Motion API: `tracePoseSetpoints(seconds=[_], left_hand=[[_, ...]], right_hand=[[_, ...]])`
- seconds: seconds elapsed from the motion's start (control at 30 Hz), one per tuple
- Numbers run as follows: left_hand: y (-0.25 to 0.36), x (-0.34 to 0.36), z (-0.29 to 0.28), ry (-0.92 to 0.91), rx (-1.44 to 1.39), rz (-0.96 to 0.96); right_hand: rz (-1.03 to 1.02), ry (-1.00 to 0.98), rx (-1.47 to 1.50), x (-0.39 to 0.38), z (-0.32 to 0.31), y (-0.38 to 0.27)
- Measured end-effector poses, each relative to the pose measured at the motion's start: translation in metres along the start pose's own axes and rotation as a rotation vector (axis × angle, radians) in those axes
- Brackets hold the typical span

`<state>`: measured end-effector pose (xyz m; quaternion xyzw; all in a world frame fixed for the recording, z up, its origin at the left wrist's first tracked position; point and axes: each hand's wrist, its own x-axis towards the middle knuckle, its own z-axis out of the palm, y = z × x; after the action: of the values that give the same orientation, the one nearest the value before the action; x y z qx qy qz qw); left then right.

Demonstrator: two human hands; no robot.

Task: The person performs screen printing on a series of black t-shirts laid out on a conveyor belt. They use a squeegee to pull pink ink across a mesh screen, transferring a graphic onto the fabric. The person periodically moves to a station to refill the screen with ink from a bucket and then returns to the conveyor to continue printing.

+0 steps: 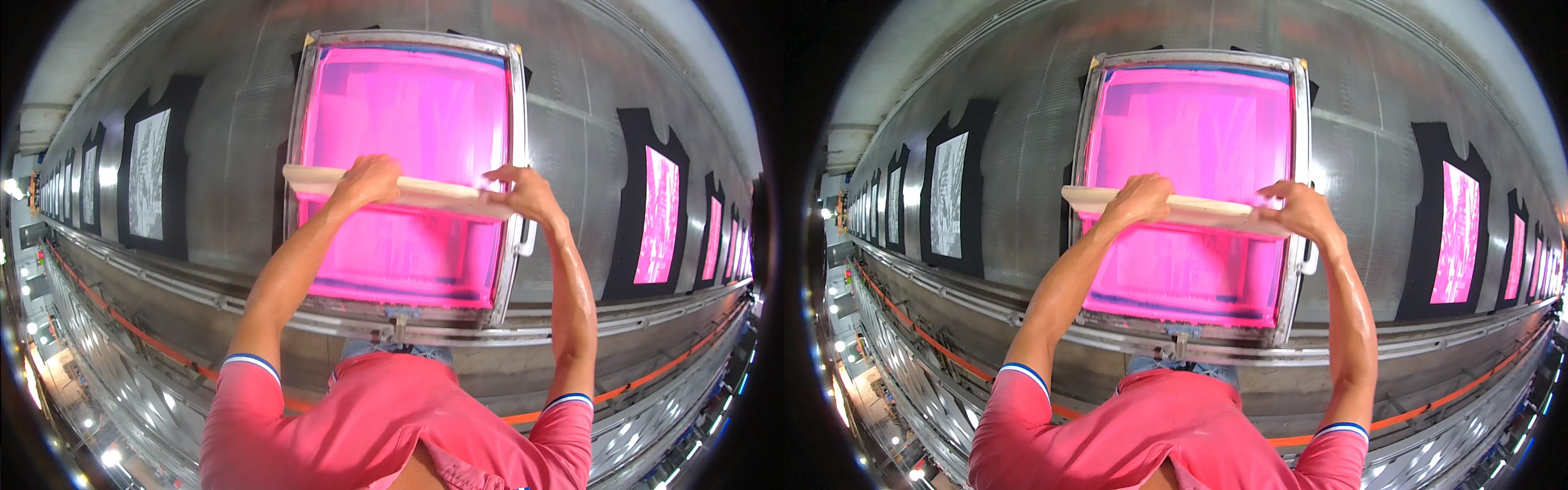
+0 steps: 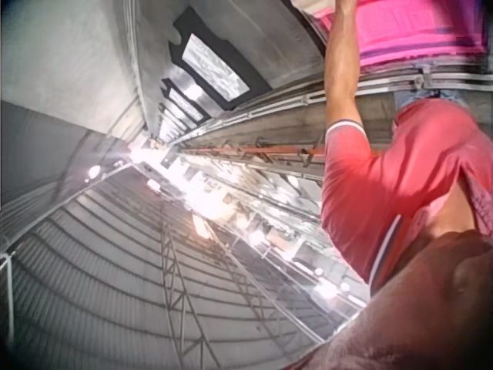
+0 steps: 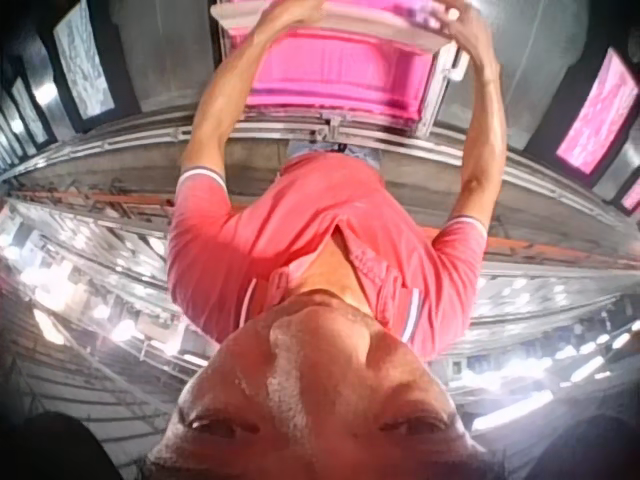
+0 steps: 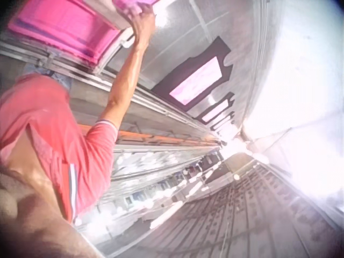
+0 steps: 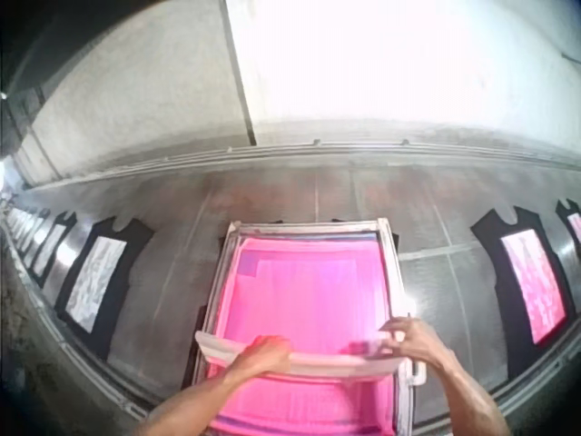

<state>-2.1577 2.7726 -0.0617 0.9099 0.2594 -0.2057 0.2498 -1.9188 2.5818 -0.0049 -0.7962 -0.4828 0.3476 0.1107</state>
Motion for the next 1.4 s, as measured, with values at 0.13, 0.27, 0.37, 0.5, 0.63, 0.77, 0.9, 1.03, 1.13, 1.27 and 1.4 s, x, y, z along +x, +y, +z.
tracePoseSetpoints(seconds=[0.13, 0.27, 0.37, 0.5, 0.63, 0.77, 0.9, 1.03, 1.13, 1.27, 1.4], left_hand=[[-0.023, 0.061, -0.049, 0.234, -0.028, 0.131], [-0.104, 0.117, -0.100, 0.432, 0.034, 0.089], [-0.155, 0.144, -0.136, 0.435, 0.136, -0.026], [-0.174, 0.164, -0.153, 0.459, 0.145, -0.023], [-0.175, 0.162, -0.140, 0.490, 0.188, -0.035], [-0.174, 0.149, -0.117, 0.515, 0.191, -0.091], [-0.167, 0.111, -0.076, 0.534, 0.175, -0.091], [-0.150, 0.054, -0.031, 0.494, 0.190, -0.128], [-0.130, 0.001, 0.006, 0.495, 0.174, -0.129], [-0.107, -0.068, 0.058, 0.488, 0.114, -0.103], [-0.081, -0.137, 0.106, 0.505, 0.037, -0.091]], right_hand=[[0.016, -0.055, -0.495, 0.094, -0.006, -0.004], [-0.160, 0.198, -0.509, 0.184, -0.044, 0.007], [-0.216, 0.367, -0.525, 0.232, -0.063, 0.018], [-0.185, 0.311, -0.524, 0.265, -0.079, 0.030], [-0.167, 0.394, -0.583, 0.268, -0.065, 0.036], [-0.208, 0.434, -0.529, 0.248, -0.051, 0.027], [-0.266, 0.438, -0.503, 0.210, -0.024, 0.035], [-0.291, 0.419, -0.502, 0.146, 0.011, 0.033], [-0.272, 0.379, -0.470, 0.090, 0.039, 0.026], [-0.289, 0.360, -0.442, 0.015, 0.082, 0.022], [-0.307, 0.352, -0.364, -0.057, 0.125, 0.023]])
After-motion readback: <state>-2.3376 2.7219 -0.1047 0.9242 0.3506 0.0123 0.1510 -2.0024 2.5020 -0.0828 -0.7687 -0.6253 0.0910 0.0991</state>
